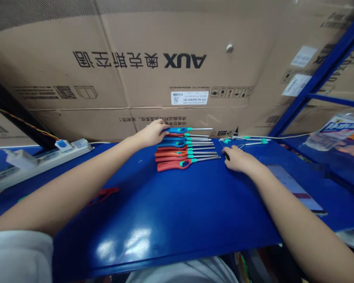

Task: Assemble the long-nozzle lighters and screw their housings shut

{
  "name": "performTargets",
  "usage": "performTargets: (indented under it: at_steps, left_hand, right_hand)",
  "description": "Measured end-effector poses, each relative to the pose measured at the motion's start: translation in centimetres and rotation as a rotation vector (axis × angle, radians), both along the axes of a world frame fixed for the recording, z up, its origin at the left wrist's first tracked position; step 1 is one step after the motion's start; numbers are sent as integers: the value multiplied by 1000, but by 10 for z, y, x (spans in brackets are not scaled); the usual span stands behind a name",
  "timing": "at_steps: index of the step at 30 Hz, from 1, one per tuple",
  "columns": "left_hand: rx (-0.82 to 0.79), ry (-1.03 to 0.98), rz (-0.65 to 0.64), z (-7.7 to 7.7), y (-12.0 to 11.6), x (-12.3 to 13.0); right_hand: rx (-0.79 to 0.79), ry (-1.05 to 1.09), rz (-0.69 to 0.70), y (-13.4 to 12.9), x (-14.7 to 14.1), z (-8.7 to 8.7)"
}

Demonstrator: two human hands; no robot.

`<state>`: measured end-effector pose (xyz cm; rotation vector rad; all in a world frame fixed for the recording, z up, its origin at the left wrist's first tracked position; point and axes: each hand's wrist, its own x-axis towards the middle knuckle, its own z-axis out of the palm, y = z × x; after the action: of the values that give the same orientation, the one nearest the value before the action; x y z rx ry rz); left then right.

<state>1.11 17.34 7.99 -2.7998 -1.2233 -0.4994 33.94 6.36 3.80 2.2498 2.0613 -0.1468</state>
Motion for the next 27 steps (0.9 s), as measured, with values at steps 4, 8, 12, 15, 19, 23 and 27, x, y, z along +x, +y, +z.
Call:
performTargets:
  at_steps: [4,8,12,15,19,23,27]
  left_hand:
    - [-6,20,-29,-7,20,2]
    - [3,18,-55,-11,28,-3]
    - [40,-4,-49,-15,30,-7]
    - [95,-43,-16,-15,23,-9]
    - [173,-106,52,-5,-1,-10]
    - [131,14,165,14,-37,-18]
    - [-270,334,302,29,-73,-45]
  right_hand:
    - [-44,-23,8,-2,-2,5]
    - [-68,-36,8,-5,-5,8]
    - [-83,-42,8,-7,-5,10]
    - [-81,-47,12,-7,-4,10]
    - [-64,-49,22,-6,-2,7]
    - [-11,-36,56,-4,2,4]
    - [134,5,83,-1,6,3]
